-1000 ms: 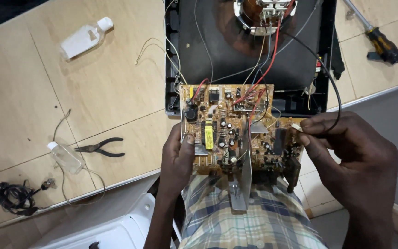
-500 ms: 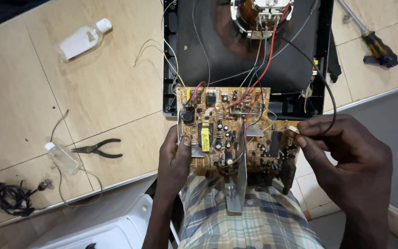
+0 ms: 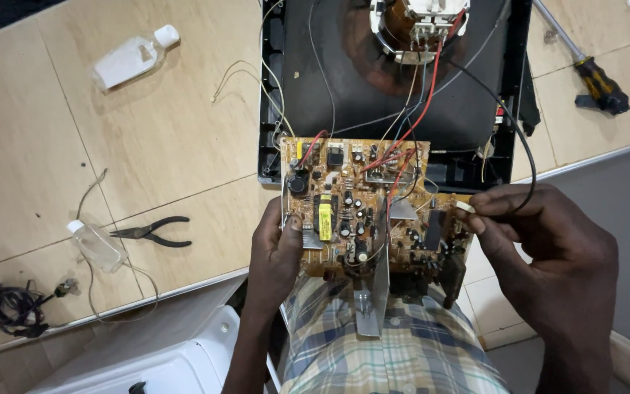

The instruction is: Organizing and connecting internal wire harnesses and connectors to a circuit board during an appliance repair.

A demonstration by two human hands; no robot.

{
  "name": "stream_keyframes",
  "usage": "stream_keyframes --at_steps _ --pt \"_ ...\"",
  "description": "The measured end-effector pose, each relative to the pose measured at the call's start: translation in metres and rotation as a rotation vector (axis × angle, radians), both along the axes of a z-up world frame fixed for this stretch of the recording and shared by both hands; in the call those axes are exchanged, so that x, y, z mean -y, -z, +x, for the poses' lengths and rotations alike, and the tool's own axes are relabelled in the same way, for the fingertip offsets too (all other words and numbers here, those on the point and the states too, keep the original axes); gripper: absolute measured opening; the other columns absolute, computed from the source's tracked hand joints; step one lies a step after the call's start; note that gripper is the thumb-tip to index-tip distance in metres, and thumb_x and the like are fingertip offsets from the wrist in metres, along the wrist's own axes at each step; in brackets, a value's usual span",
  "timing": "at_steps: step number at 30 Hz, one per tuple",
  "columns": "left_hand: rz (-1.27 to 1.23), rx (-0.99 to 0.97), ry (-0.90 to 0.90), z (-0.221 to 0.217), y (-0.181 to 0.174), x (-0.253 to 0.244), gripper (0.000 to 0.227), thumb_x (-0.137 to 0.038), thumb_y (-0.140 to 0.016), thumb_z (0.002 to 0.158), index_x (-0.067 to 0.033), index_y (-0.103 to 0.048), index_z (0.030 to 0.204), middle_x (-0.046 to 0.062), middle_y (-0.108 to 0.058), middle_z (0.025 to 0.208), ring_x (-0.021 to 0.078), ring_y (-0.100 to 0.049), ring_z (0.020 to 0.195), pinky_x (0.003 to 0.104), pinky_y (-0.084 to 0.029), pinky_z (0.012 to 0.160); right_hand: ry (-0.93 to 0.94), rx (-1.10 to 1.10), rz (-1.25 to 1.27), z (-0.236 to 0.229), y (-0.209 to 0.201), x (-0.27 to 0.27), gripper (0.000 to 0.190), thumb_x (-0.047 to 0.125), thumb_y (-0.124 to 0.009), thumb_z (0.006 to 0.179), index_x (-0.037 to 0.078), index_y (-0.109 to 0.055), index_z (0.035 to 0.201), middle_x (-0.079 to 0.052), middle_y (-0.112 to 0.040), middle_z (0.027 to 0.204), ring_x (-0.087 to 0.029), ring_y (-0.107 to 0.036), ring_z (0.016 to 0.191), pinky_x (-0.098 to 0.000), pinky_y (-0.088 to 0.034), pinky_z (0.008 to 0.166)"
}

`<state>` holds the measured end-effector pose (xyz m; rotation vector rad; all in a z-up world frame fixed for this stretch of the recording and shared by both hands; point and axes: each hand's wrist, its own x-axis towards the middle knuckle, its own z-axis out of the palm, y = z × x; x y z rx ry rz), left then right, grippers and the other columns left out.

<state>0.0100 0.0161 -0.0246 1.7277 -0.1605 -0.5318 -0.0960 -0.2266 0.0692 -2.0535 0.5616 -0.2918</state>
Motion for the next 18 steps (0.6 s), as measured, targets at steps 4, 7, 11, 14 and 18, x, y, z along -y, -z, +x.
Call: stream_keyframes --at_steps 4,7,11,14,18 --pt "0.024 0.014 0.002 0.0005 -0.0043 0.0014 0.045 -0.035 -0.040 0.102 -0.0074 -0.058 0.133 0.006 -0.067 0.110 0.0166 -0.061 0.099 0.033 -0.048 0.086 0.030 -0.035 0.035 0.0014 -0.0014 -0.0008 0.012 -0.005 -0.072 0.095 -0.006 -0.066 0.106 -0.017 -0.070 0.108 -0.020 -0.067 0.101 -0.0279 -0.054 0.082" --pt "0.021 0.015 0.002 0.0007 0.0003 0.0010 0.049 -0.039 -0.040 0.101 -0.0068 -0.057 0.134 0.009 -0.068 0.114 0.0197 -0.062 0.105 0.035 -0.049 0.089 0.013 -0.024 0.026 0.0008 0.0012 0.0006 0.012 -0.006 -0.071 0.096 -0.007 -0.065 0.106 -0.018 -0.069 0.109 -0.022 -0.067 0.104 -0.0292 -0.055 0.087" --pt "-0.017 0.011 -0.023 0.0005 0.0002 0.0019 0.049 -0.039 -0.043 0.098 -0.0065 -0.059 0.131 0.009 -0.068 0.119 0.0201 -0.063 0.112 0.035 -0.049 0.095 -0.024 -0.012 -0.038 0.0037 -0.0003 -0.0005 0.010 -0.007 -0.071 0.097 -0.009 -0.065 0.105 -0.021 -0.069 0.110 -0.025 -0.068 0.107 -0.0314 -0.056 0.089" --pt "-0.009 -0.026 -0.024 0.0004 -0.0002 0.0016 0.048 -0.037 -0.043 0.098 -0.0074 -0.059 0.132 0.009 -0.069 0.118 0.0200 -0.063 0.110 0.035 -0.049 0.093 0.008 -0.048 -0.023 0.0054 -0.0044 -0.0044 0.011 -0.009 -0.071 0.097 -0.009 -0.065 0.106 -0.020 -0.069 0.109 -0.024 -0.068 0.106 -0.0309 -0.056 0.091" --pt "0.047 -0.019 -0.018 0.0018 -0.0014 0.0027 0.046 -0.035 -0.040 0.096 -0.0076 -0.059 0.128 0.009 -0.069 0.112 0.0196 -0.063 0.103 0.035 -0.049 0.088 -0.016 -0.062 -0.064 0.0058 -0.0037 -0.0041 0.010 -0.008 -0.071 0.098 -0.009 -0.065 0.106 -0.020 -0.069 0.110 -0.023 -0.068 0.105 -0.0301 -0.055 0.085"
